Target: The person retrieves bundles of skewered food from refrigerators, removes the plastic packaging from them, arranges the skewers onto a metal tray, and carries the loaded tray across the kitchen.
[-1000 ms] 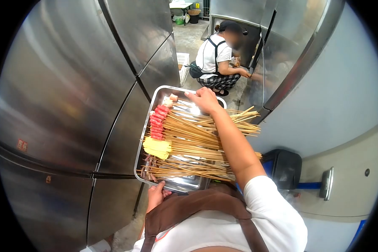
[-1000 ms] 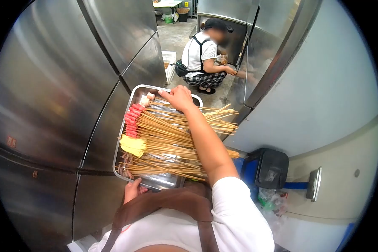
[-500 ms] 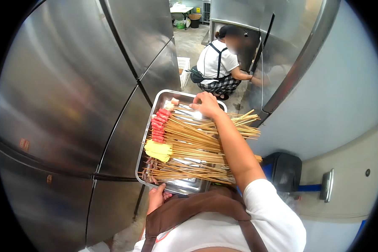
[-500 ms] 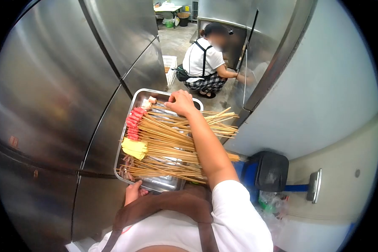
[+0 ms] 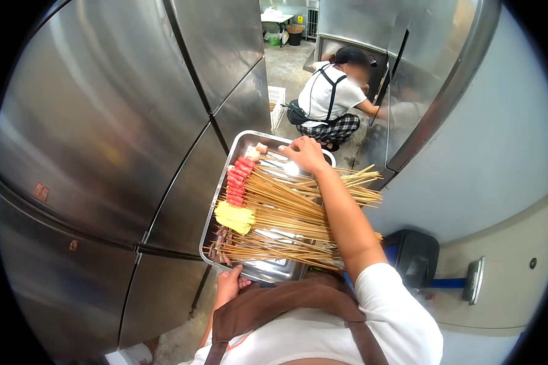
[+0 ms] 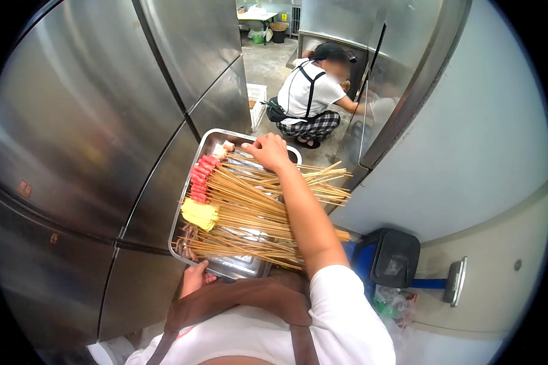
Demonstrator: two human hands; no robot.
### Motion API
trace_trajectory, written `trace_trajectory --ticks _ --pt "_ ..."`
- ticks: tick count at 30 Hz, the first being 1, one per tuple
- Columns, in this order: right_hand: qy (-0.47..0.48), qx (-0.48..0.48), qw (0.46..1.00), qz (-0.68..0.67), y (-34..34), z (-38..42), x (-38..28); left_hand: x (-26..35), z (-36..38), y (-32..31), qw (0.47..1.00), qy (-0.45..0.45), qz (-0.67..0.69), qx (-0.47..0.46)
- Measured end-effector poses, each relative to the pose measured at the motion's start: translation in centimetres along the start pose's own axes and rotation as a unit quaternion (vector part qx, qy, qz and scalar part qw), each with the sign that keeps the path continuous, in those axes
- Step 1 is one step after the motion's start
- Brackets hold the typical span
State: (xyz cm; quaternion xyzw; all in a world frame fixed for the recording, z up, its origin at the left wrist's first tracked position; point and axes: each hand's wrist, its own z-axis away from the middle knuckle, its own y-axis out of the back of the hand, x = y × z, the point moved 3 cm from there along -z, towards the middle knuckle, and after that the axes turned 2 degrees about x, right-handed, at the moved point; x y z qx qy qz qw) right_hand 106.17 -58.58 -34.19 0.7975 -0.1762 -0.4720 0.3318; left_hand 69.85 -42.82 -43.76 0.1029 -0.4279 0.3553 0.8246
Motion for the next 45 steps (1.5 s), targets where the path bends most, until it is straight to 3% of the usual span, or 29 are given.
trace_trajectory --ticks 3,6,11,13,16,17,20,22,24,26,28,30,32,38,39,41,45 --pt "0.003 -0.041 0.999 0.016 0.1 0.0 -0.5 -0.1 0.3 -0.1 1.0 -0.003 -0.004 -0.004" --pt "-0.022 0.043 0.999 -0.023 -0.8 -0.5 0.3 -0.2 0.3 -0.1 1.0 -0.003 -0.008 0.0" --pt "0.03 0.001 1.0 -0.004 -0.6 -0.2 0.6 -0.1 0.2 0.1 1.0 -0.005 -0.025 0.001" --pt "-0.043 0.039 0.997 -0.058 -0.7 -0.3 0.9 0.2 0.6 0.0 1.0 -0.001 -0.03 0.002" --pt "-0.103 0.022 0.993 -0.053 0.6 -0.6 0.1 0.8 1.2 -0.6 0.999 -0.004 -0.037 0.009" --pt "-0.056 -0.019 0.998 -0.027 1.5 -0.1 -0.3 1.0 1.2 -0.8 0.999 -0.008 -0.041 0.015" --pt "0.006 -0.008 0.999 -0.044 0.6 0.2 0.3 0.6 0.8 0.0 0.999 -0.008 -0.039 0.011" --pt "-0.02 -0.012 0.998 -0.055 0.1 -0.2 0.5 0.9 0.9 -0.2 0.999 -0.009 -0.039 0.005" --pt "-0.102 0.044 0.992 -0.056 0.2 -0.4 0.5 1.1 1.1 -0.2 0.999 -0.008 -0.04 0.001" --pt "-0.091 0.009 0.994 -0.064 0.5 -0.1 0.5 1.4 1.4 -0.3 0.999 0.004 -0.046 0.015" --pt "0.017 0.028 0.999 -0.004 0.3 0.4 0.5 1.4 1.2 -0.3 0.999 0.003 -0.05 0.01" --pt "0.006 0.039 0.999 -0.003 -0.2 0.0 0.7 1.5 1.2 -0.3 0.999 0.003 -0.054 0.007" --pt "-0.111 0.011 0.993 -0.048 -0.8 -0.4 1.4 1.6 1.3 -0.1 0.998 0.012 -0.053 0.014" --pt "-0.012 -0.006 1.0 -0.028 -0.3 0.5 1.1 0.9 0.7 0.2 0.999 0.009 -0.034 0.001" --pt "-0.014 -0.009 0.999 -0.029 -0.8 0.3 1.1 1.1 0.7 0.2 0.999 0.012 -0.035 0.002" --pt "-0.116 0.01 0.992 -0.053 -1.3 -0.2 1.6 1.3 0.9 0.0 0.999 0.018 -0.032 0.01" --pt "-0.046 -0.034 0.998 -0.004 -0.4 0.6 0.7 1.2 1.0 -0.2 0.999 0.009 -0.031 0.018"
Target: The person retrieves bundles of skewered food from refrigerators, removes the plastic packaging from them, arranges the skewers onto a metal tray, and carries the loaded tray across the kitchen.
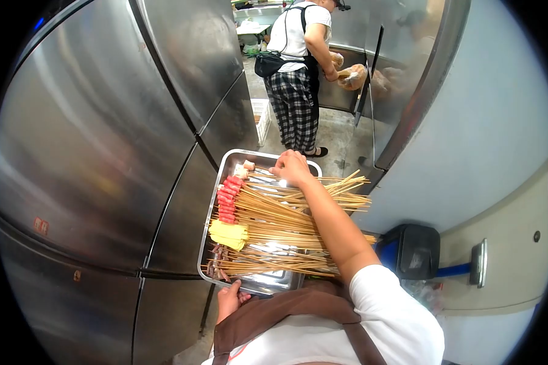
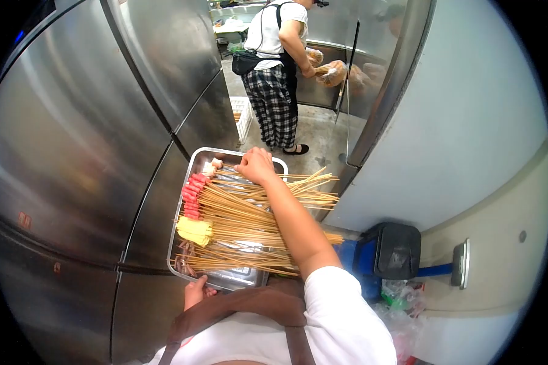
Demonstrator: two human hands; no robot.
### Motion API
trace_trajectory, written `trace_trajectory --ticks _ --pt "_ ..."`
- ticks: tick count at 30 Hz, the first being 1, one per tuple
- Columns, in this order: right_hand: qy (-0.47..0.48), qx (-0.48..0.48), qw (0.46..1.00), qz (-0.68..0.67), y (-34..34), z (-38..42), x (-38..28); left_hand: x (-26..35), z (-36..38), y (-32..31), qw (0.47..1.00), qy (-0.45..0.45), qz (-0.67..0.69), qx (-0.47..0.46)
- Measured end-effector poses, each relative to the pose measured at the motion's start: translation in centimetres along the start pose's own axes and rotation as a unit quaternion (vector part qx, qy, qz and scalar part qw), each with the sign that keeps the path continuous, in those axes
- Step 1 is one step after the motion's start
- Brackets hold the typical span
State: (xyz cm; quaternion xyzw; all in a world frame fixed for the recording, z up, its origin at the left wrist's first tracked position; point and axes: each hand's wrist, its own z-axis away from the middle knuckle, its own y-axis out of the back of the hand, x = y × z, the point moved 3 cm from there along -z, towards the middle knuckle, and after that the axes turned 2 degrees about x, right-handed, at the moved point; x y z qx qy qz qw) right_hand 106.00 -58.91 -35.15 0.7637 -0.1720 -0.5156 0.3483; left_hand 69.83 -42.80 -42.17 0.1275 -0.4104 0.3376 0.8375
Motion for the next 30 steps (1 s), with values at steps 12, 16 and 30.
trace_trajectory --ticks 12,16,30 --pt "0.016 -0.02 1.0 -0.018 0.1 0.1 0.4 -0.2 -0.4 0.5 1.0 0.007 -0.01 -0.015" --pt "0.015 -0.041 0.999 -0.021 1.1 0.7 -0.8 -0.2 -0.3 0.6 1.0 0.012 0.005 -0.014" --pt "-0.068 0.016 0.998 -0.002 0.3 1.1 -0.9 1.2 -0.2 1.9 0.999 0.042 -0.024 -0.022"
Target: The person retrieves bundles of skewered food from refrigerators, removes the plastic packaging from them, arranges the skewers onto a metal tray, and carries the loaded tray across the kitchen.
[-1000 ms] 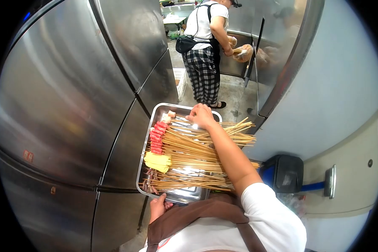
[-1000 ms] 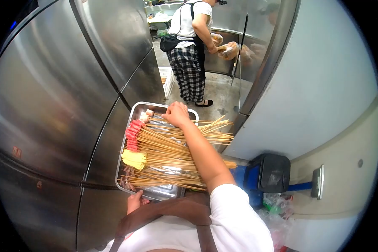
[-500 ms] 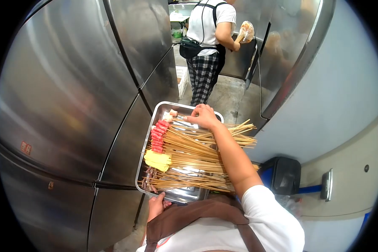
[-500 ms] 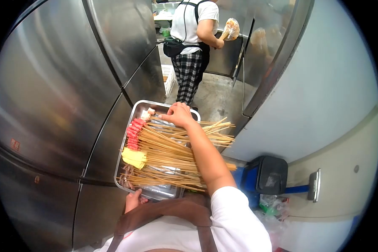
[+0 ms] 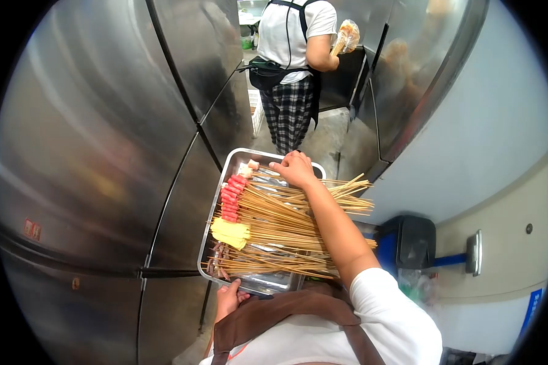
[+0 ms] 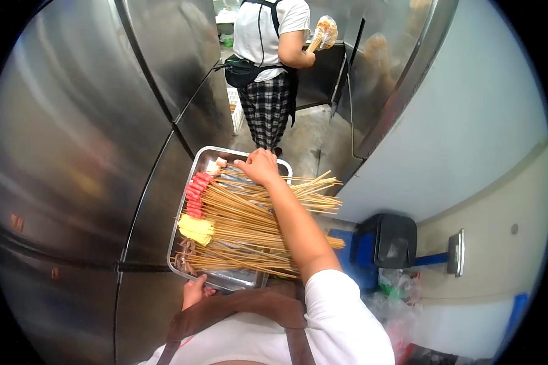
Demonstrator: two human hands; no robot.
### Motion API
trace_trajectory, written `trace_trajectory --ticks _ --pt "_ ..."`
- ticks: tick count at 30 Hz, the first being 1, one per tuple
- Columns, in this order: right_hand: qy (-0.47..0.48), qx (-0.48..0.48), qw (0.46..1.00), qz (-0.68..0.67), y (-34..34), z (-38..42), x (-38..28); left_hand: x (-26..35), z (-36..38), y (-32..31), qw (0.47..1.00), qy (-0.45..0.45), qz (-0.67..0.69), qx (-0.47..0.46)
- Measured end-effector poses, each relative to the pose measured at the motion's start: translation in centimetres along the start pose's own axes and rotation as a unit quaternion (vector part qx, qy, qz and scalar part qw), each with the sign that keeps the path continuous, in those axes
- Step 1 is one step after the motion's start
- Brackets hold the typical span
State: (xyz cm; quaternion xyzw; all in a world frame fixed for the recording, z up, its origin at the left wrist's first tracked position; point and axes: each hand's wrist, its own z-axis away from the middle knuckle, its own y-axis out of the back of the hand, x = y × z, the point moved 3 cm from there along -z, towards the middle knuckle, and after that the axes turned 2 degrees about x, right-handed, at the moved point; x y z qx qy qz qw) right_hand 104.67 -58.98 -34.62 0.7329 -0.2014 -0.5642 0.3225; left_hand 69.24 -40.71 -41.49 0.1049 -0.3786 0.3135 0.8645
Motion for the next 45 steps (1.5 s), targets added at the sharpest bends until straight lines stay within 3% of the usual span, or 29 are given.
trace_trajectory --ticks 17,21,26,33,45 --pt "-0.016 0.027 0.998 0.056 -1.4 0.3 0.0 -0.3 -2.7 1.1 0.999 0.003 -0.007 -0.032" --pt "-0.042 -0.03 0.997 0.051 -3.1 -0.9 0.9 -0.6 -3.1 0.5 0.999 0.02 0.001 -0.03" --pt "0.006 0.004 0.999 0.046 -4.3 -2.0 1.6 -1.6 -4.3 -0.1 0.999 0.037 -0.005 -0.015" --pt "0.023 -0.033 0.999 0.038 -4.1 -3.4 1.8 -1.5 -2.8 -2.2 0.999 0.018 0.02 0.03" --pt "0.0 -0.078 0.997 -0.015 -2.4 -5.1 5.1 1.5 1.3 -6.9 0.996 0.008 -0.008 0.092"
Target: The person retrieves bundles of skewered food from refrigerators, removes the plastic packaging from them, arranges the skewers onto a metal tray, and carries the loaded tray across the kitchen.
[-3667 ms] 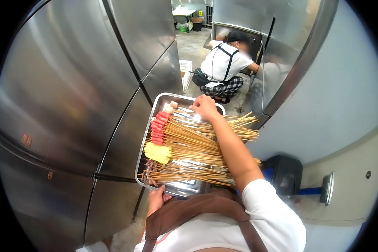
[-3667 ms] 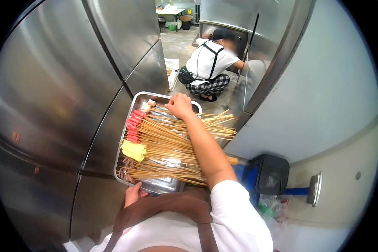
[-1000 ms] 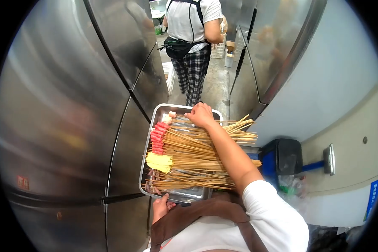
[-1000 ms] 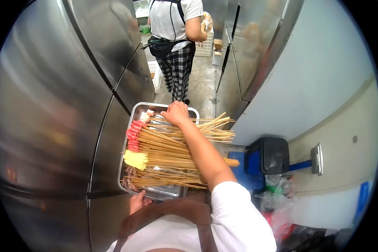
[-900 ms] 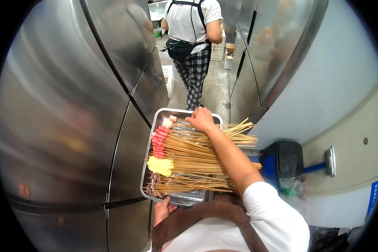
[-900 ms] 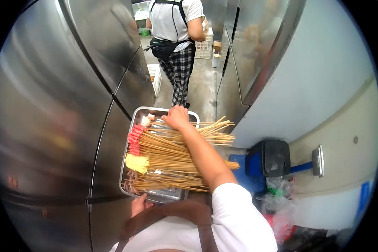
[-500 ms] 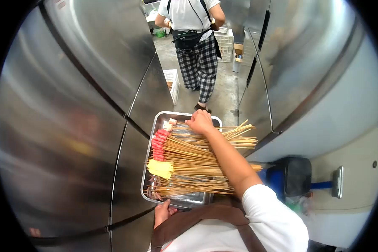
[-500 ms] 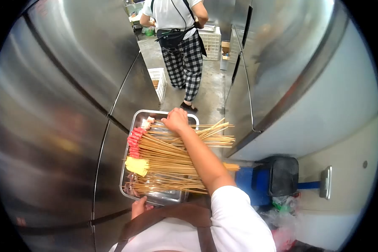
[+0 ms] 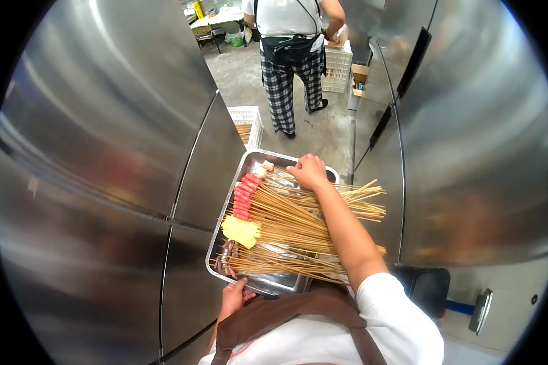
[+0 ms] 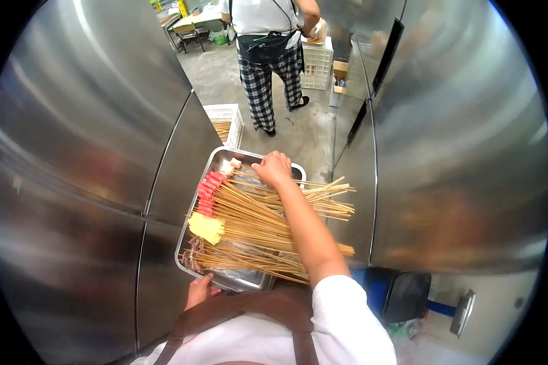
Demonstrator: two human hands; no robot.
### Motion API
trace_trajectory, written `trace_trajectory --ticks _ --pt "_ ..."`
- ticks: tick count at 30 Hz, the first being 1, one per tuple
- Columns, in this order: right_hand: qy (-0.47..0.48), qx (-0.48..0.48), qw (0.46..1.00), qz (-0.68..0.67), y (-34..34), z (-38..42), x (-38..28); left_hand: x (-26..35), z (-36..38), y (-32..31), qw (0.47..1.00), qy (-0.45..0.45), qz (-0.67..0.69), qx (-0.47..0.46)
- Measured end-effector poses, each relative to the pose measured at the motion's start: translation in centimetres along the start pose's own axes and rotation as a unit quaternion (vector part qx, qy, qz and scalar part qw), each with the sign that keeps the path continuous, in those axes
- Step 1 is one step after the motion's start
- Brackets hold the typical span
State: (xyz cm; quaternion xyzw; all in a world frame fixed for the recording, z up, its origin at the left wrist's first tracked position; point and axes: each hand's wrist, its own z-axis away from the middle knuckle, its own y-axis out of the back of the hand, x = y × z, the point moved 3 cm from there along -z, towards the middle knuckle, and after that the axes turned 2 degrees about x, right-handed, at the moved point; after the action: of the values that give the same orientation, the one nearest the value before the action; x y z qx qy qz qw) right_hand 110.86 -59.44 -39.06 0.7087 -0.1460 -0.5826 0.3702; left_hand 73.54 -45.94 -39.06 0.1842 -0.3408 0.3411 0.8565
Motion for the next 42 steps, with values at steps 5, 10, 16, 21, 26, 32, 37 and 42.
trace_trajectory --ticks 5,10,16,21,26,32,37,42 --pt "-0.039 -0.047 0.997 -0.047 1.1 -0.8 1.3 1.0 1.4 -1.3 1.0 -0.006 -0.019 0.016" --pt "-0.054 -0.066 0.994 -0.064 4.1 -1.7 2.0 3.3 5.3 -4.0 0.999 -0.023 -0.008 0.044" --pt "-0.023 -0.039 0.99 -0.131 13.5 -4.6 7.4 6.5 11.4 -15.5 0.993 0.01 -0.044 0.107" --pt "-0.054 -0.027 0.997 -0.057 4.6 -3.0 2.5 5.6 3.4 -4.6 0.998 0.041 -0.041 0.039" --pt "-0.005 -0.019 1.0 0.011 4.0 -4.9 0.4 5.7 3.0 -5.3 0.997 0.068 0.001 0.025" --pt "0.065 -0.077 0.994 0.04 5.6 -9.6 -1.9 3.4 2.2 -9.1 0.995 0.067 0.064 0.034" --pt "0.186 -0.024 0.982 -0.002 2.8 -11.0 3.5 -3.5 -0.6 -16.2 0.991 0.058 0.08 0.086" --pt "0.204 -0.043 0.978 -0.011 0.3 -12.2 3.4 -4.1 -2.2 -16.9 0.987 0.039 0.127 0.093"
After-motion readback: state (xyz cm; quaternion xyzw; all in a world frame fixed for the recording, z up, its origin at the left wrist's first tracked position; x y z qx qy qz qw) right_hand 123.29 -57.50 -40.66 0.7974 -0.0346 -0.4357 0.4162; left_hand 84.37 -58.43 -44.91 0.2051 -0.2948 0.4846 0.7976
